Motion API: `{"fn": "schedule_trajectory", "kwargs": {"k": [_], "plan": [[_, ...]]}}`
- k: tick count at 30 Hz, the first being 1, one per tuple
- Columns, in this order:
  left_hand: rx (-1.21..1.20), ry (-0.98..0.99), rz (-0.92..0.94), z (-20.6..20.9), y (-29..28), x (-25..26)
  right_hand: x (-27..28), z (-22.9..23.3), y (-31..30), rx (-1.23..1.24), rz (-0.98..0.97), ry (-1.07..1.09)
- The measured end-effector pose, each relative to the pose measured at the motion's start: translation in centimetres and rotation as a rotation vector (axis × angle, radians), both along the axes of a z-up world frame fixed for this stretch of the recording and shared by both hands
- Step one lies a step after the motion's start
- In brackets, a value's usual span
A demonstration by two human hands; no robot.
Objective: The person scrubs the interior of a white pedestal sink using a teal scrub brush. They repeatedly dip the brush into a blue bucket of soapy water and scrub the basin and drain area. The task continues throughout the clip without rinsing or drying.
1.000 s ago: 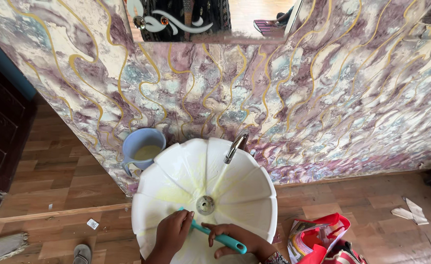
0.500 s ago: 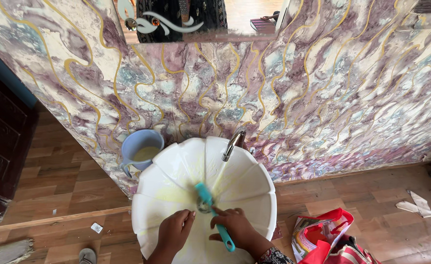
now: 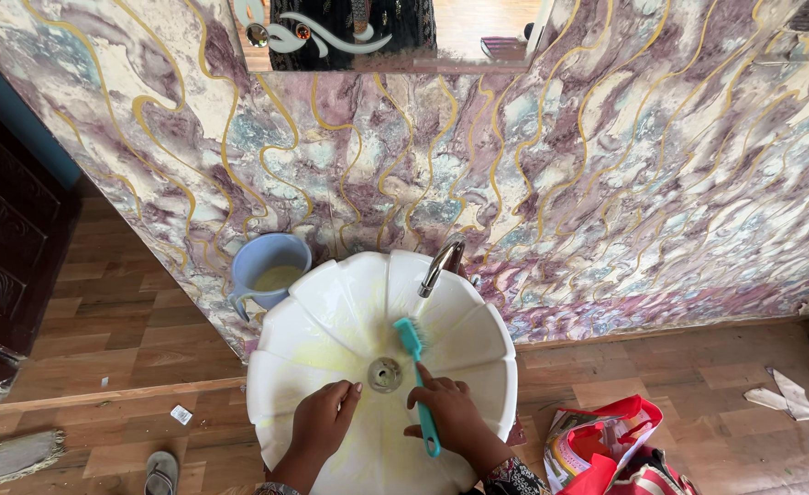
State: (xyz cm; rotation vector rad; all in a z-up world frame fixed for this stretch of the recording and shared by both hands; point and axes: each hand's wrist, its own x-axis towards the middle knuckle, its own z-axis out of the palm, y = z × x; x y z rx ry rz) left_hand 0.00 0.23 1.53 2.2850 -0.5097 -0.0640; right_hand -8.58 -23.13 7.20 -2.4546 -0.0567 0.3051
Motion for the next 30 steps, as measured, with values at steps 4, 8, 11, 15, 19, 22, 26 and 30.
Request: {"fn": "schedule_trajectory", "kwargs": {"k": [4,8,11,15,19,22,26,30], "plan": [[-0.005,-0.021,0.013,-0.1,0.0,0.1,0.1,-2.4,-1.5,0.758,0.353,-0.017],[0.025,0.027,0.033,-0.4,0.0,0.3,-0.2,-3.6,-1.9,0.786,0.365,0.062],[0.038,0.013,0.020,-0.5,0.0,0.2,0.2,-2.3,-0.6,0.205,0.143,-0.110],[0.011,-0.040,-0.031,-0.7,-0.1,0.2,0.6,-1.0,-0.7,0.218,0.120,0.054],[0.067,0.056,-0.046,-0.5,-0.1,0.3,0.0,-2.2,-2.4,0.901,0.458,0.128],[0.059,0.025,-0.072,-0.6,-0.1,0.1,0.8,-3.1,-1.8,0.737,0.366,-0.178],[0.077,0.028,-0.095,-0.9,-0.1,0.3,1.2,-1.3,-1.6,0.134,-0.073,-0.019],[0.097,0.037,-0.109,-1.0,-0.1,0.5,0.4,-1.1,-2.4,0.632,0.274,0.097]]}}
